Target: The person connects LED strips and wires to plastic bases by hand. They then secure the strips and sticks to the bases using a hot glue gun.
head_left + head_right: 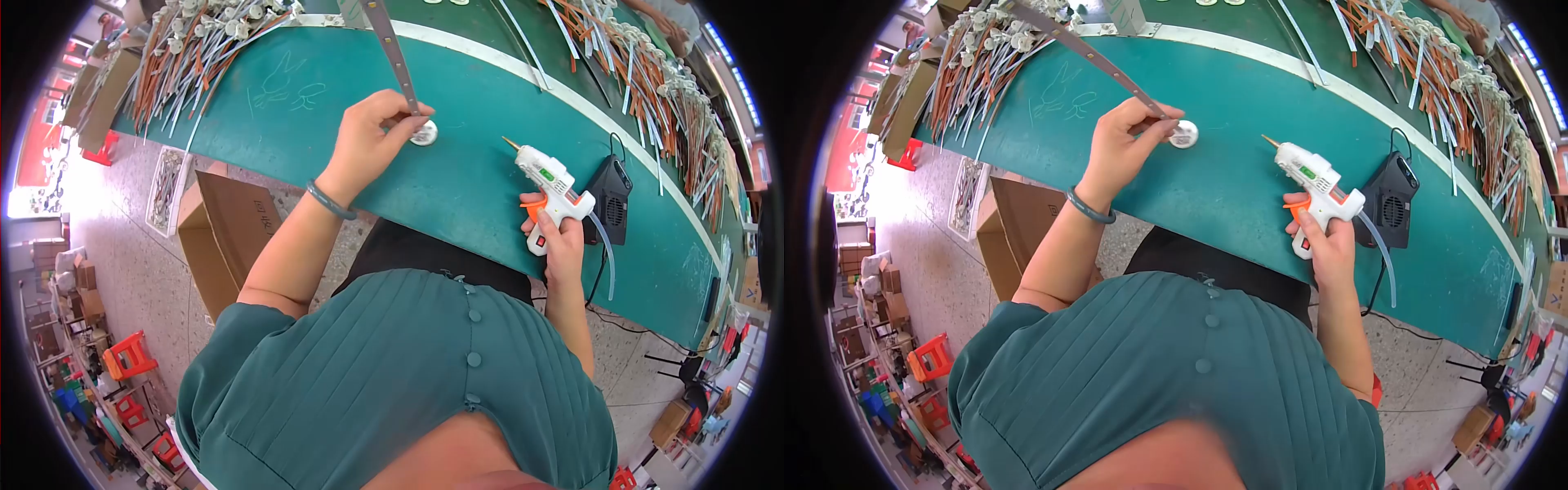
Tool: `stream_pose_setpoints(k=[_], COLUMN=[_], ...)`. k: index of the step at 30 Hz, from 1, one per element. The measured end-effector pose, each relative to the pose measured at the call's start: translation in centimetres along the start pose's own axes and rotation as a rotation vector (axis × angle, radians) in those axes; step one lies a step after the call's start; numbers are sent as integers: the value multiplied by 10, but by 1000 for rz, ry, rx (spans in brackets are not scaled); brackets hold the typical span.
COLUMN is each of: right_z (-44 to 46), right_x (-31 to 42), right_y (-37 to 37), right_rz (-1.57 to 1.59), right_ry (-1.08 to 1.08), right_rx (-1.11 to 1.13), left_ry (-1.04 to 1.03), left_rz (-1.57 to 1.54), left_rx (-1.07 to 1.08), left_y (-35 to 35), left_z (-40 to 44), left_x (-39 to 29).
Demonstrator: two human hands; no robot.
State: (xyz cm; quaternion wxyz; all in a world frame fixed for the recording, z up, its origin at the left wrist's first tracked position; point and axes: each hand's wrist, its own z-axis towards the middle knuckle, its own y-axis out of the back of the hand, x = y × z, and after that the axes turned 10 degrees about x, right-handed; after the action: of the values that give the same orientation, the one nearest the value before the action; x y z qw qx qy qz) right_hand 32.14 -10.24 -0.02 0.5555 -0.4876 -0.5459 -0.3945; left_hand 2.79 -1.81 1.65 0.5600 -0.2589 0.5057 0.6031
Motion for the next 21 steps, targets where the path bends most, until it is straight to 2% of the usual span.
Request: stream_pose_setpoints(k=[1,4,7,11,21], right_z=[0,-3,-1,11,26], right_x=[1,2,3,8,3], right_y=[-1,-8,-21,-38,-42], right_rz=[25,66,8,31,-111], right_ry=[-14,-34,-55,-105,-79], right_rx=[19,101,167,127,180], left_ry=[-10,-40,-35,-44,-102], left_rz=[-74,96,132,133,177], left_rx=[56,221,248,273,332], left_y=[-3,-10,-6,3,2], left_z=[7,20,21,24,32], left_x=[3,0,-3,-1,5])
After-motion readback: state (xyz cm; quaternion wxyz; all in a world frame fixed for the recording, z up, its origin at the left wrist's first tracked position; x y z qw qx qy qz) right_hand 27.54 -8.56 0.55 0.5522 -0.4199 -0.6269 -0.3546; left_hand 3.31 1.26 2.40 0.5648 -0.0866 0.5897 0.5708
